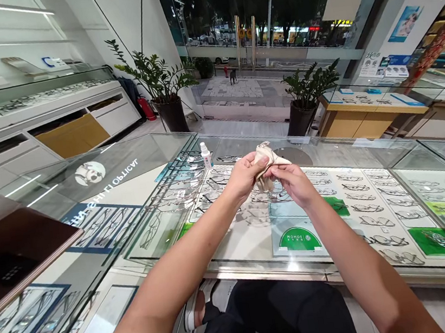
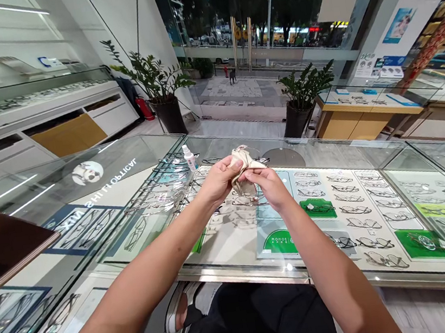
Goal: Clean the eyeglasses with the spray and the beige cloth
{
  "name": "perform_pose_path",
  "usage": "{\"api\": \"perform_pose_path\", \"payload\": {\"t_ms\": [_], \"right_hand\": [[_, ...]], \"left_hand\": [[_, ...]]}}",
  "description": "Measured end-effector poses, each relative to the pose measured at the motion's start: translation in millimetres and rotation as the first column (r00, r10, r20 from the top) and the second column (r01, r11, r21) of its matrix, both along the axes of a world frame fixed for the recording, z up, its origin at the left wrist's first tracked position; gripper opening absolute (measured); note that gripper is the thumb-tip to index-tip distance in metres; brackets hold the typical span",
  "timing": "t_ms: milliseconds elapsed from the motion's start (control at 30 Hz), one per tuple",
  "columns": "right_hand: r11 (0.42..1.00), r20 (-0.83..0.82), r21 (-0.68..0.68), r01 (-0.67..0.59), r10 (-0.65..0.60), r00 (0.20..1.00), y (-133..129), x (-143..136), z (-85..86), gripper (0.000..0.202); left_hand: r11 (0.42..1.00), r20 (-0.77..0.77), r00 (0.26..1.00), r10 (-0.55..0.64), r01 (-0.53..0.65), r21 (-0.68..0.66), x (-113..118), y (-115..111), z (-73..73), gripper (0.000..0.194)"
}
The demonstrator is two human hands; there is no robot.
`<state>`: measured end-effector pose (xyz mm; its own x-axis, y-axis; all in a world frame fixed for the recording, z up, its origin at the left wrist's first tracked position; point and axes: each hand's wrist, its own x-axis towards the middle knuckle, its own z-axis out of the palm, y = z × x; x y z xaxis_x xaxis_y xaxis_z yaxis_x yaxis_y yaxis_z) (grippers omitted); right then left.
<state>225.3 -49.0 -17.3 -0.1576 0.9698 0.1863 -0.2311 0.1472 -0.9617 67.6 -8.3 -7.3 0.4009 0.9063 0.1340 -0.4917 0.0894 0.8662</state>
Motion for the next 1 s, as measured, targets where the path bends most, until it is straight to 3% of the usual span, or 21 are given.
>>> {"api": "perform_pose_path", "payload": {"t_ms": [200,500,733,1000], "right_hand": [[1.000,-0.021,-0.013,0.024,-0.024,0.999,-0.8,0.1,-0.3,0.028],[0.999,0.031,0.018,-0.047,0.047,0.998,-3.4,-4.8,-2.2,0.026],[0.999,-0.026,0.012,0.046,-0.046,0.999,-2.6,-3.7,-3.6,0.025],[0.998,0.051,0.064,0.001,-0.004,0.999,-4.4,-4.7,-2.4,0.029]], "left_hand": [[0.994,-0.008,0.996,-0.093,0.093,0.060,-4.8,-2.9,5.1,0.055],[0.986,-0.040,0.996,-0.079,0.084,0.140,-1.7,-0.9,-1.8,0.051],[0.991,-0.004,0.992,-0.127,0.127,0.038,-5.7,-2.4,6.7,0.056],[0.993,0.019,0.993,-0.114,0.113,0.029,-4.0,0.9,0.4,0.054]]}}
